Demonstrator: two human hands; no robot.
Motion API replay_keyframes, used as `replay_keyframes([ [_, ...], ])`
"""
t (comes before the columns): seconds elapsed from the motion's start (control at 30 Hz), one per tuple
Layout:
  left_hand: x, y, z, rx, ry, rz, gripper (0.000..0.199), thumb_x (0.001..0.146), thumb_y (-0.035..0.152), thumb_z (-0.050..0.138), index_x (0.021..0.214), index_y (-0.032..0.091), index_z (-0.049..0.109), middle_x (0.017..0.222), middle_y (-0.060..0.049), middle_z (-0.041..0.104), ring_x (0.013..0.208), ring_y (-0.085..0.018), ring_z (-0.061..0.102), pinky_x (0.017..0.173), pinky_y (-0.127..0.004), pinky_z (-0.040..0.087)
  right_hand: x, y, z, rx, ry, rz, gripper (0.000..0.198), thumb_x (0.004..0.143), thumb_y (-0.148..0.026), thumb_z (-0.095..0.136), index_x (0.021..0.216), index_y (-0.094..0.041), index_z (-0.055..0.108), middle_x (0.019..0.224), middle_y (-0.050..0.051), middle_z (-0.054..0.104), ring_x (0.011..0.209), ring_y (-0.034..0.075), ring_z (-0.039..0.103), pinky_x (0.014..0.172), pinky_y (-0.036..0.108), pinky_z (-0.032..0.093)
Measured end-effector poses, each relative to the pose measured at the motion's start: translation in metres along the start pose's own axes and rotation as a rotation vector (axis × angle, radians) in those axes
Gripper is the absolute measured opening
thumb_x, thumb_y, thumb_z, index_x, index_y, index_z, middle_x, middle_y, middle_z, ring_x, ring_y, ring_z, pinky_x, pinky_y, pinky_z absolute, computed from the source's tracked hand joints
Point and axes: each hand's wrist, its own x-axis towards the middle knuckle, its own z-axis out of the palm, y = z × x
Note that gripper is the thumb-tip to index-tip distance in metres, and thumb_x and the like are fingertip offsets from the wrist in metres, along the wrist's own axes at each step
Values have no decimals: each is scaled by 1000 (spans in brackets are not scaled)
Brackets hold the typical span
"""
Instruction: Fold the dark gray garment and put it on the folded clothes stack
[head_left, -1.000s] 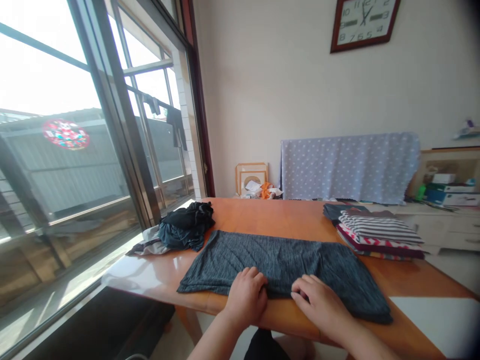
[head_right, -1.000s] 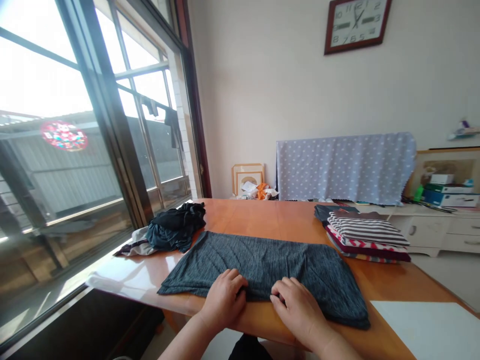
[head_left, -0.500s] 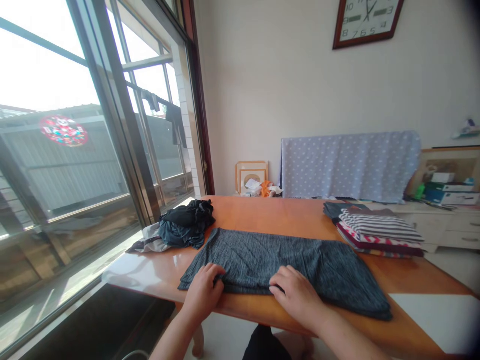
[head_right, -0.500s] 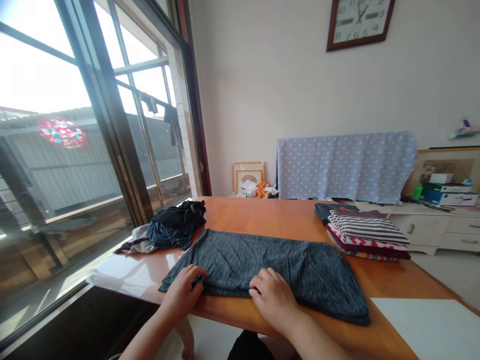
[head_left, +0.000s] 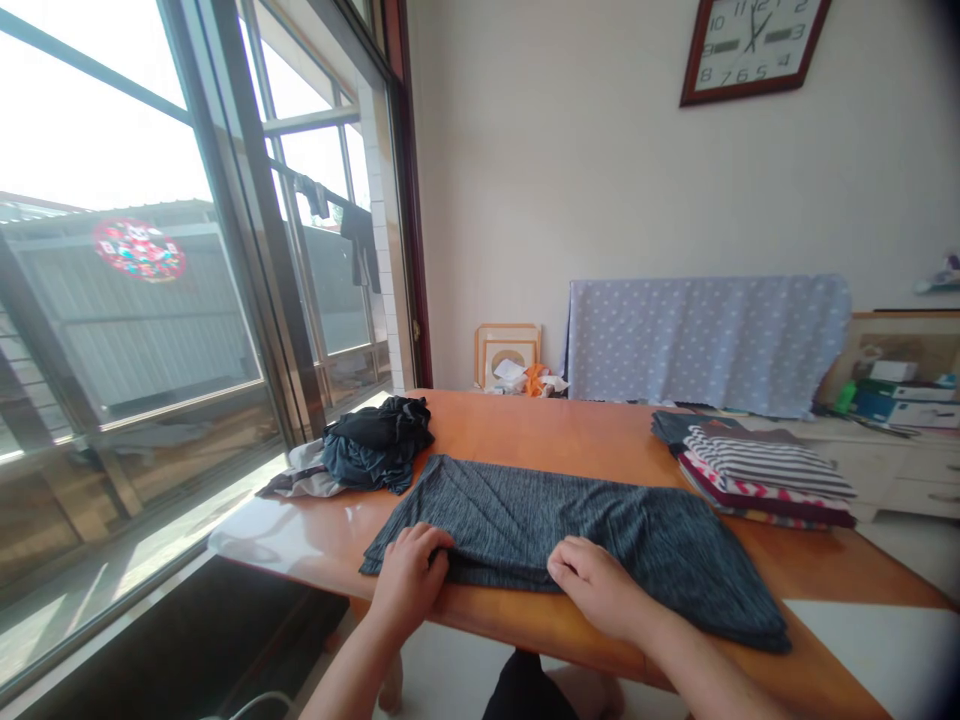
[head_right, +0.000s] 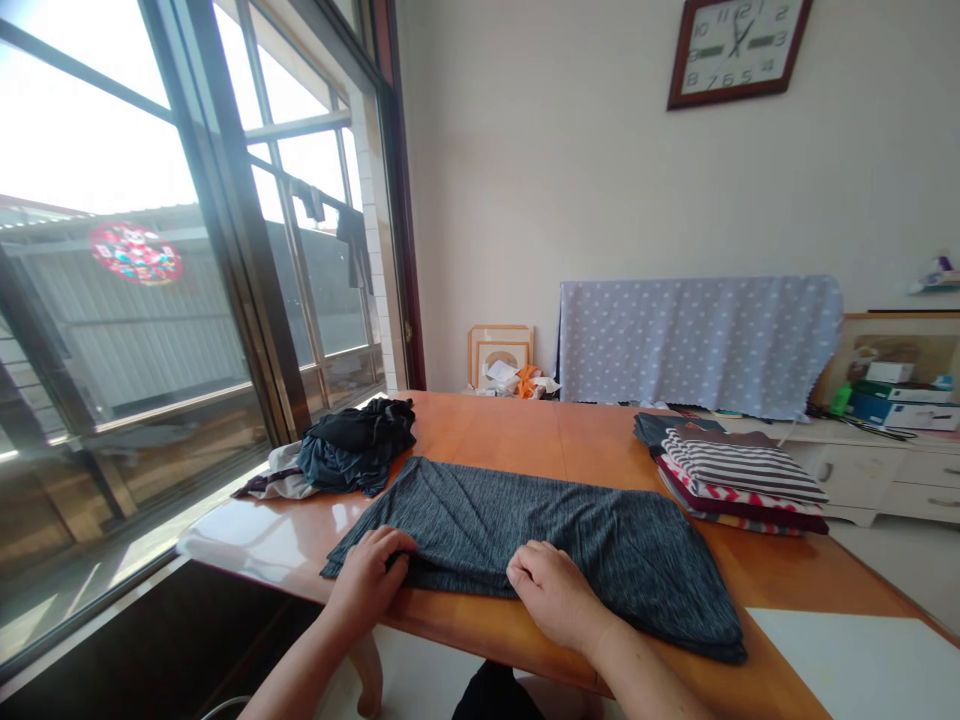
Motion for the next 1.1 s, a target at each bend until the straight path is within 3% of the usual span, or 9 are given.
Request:
replay_keyframes([
  [0.13, -4, 4, -7, 69, 122, 91, 21, 90, 17, 47, 99, 27, 64, 105, -2, 64, 102, -22, 56, 92, -39, 38, 2, 4, 5, -21, 0, 17, 25, 95, -31, 45, 75, -23, 58, 83, 0, 65, 82, 17, 57, 78, 28, 40],
  [0.27, -13, 1, -8, 124, 68, 140, 20, 87, 14, 49, 95, 26, 63, 96, -3, 63, 95, -22, 55, 87, -38, 39, 3, 2, 4, -14, 4, 32, 25, 93, -32, 48, 74, -23, 61, 82, 0, 65, 82, 17, 58, 77, 28, 39],
  [0.4, -24, -8, -6, 108, 34, 97, 9, 90, 24, 53, 89, 25, 62, 90, -3, 61, 90, -22, 55, 80, -34, 41, 4, -1, 2, 6, -10, 51, 28, 92, -36, 50, 71, -22, 62, 80, 0, 66, 79, 17, 60, 73, 27, 39],
  [0.53, -29, -12, -5, 97, 79, 50, 26, 97, 43, 48, 84, 25, 62, 87, -5, 59, 90, -22, 56, 80, -32, 42, 3, -5, 2, -11, 35, 57, 27, 94, -37, 47, 76, -24, 62, 78, -1, 67, 77, 16, 61, 70, 26, 38],
  [0.67, -17, -14, -8, 121, 76, -31, 40, 101, 45, 40, 73, 23, 57, 80, -4, 59, 84, -20, 58, 74, -29, 42, 1, -7, 7, -81, 9, 72, 20, 93, -34, 47, 89, -29, 66, 83, -3, 71, 80, 17, 64, 70, 27, 36],
  [0.77, 4, -15, -11, 126, 58, -75, 38, 101, 44, 39, 77, 23, 59, 81, -4, 61, 84, -19, 60, 73, -28, 42, 1, -6, 11, -122, -25, 92, 18, 91, -32, 49, 91, -31, 67, 86, -4, 72, 82, 17, 66, 70, 27, 35],
  [0.93, 37, -27, -6, 135, 8, -40, 36, 101, 40, 36, 108, 24, 69, 117, -8, 68, 111, -21, 62, 95, -32, 44, 1, -2, 15, -93, -36, 120, 17, 90, -32, 50, 90, -30, 67, 80, -5, 71, 77, 16, 66, 68, 26, 35],
  [1.03, 41, -40, 5, 196, -106, -79, 44, 98, 46, 41, 130, 24, 62, 144, -10, 56, 136, -26, 48, 112, -40, 34, 0, 1, 16, -68, -22, 116, 17, 90, -31, 50, 91, -30, 68, 82, -5, 71, 79, 15, 66, 69, 26, 36],
  [1.1, 40, -47, 10, 269, -135, -154, 48, 96, 50, 42, 132, 23, 60, 148, -11, 53, 140, -29, 43, 114, -47, 31, 0, 2, 16, -58, -9, 111, 18, 89, -31, 50, 94, -30, 68, 84, -4, 71, 80, 16, 65, 70, 26, 37],
])
